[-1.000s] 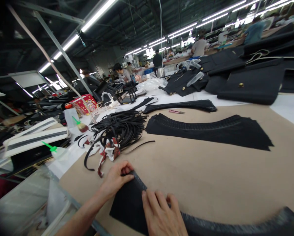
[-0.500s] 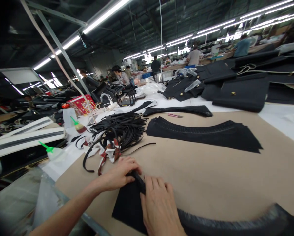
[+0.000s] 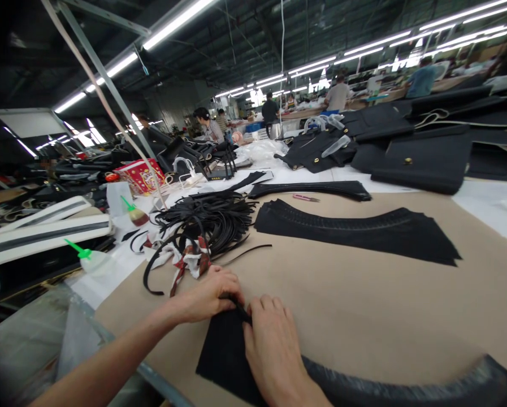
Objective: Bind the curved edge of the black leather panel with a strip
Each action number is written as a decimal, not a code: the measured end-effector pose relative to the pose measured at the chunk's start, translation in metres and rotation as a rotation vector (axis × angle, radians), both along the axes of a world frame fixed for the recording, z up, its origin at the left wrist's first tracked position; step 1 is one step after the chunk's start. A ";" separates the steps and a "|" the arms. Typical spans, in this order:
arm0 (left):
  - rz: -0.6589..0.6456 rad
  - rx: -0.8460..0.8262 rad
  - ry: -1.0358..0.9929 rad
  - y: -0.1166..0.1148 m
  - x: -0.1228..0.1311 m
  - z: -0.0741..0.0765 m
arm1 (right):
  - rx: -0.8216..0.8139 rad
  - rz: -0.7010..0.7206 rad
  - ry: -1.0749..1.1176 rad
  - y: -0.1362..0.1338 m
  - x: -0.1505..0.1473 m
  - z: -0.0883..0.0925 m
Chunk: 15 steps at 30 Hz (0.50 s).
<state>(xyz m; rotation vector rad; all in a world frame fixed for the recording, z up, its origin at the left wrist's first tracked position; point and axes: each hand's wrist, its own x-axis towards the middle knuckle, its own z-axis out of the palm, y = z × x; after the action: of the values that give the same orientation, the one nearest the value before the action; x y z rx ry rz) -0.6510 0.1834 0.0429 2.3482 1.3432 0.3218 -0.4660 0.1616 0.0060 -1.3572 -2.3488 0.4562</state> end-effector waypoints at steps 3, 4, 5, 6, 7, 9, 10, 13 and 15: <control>0.003 0.048 0.002 -0.003 0.001 -0.002 | 0.010 0.027 0.046 -0.002 0.000 -0.006; 0.006 0.064 0.005 -0.005 0.001 -0.003 | 0.010 0.039 0.059 -0.003 0.000 -0.008; 0.011 0.078 0.008 -0.006 0.001 -0.005 | 0.016 0.052 0.069 -0.005 0.001 -0.011; 0.013 0.094 0.012 -0.007 0.000 -0.006 | 0.029 0.071 0.074 -0.006 0.001 -0.014; 0.009 0.116 0.017 -0.008 -0.001 -0.008 | 0.045 0.091 0.074 -0.007 0.002 -0.016; -0.015 0.184 0.033 -0.010 -0.003 -0.011 | 0.087 0.130 0.071 -0.008 0.004 -0.021; -0.035 0.226 0.045 -0.011 -0.005 -0.013 | 0.112 0.146 0.070 -0.009 0.005 -0.022; -0.094 0.340 0.089 -0.013 -0.009 -0.018 | 0.195 0.171 0.050 -0.011 0.009 -0.026; -0.123 0.393 0.118 -0.015 -0.012 -0.019 | 0.244 0.189 0.020 -0.012 0.011 -0.028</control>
<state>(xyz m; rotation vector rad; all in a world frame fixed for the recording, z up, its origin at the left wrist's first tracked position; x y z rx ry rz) -0.6625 0.1685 0.0236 2.7993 1.2721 0.4507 -0.4553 0.1492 -0.0222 -1.0219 -2.4344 0.2242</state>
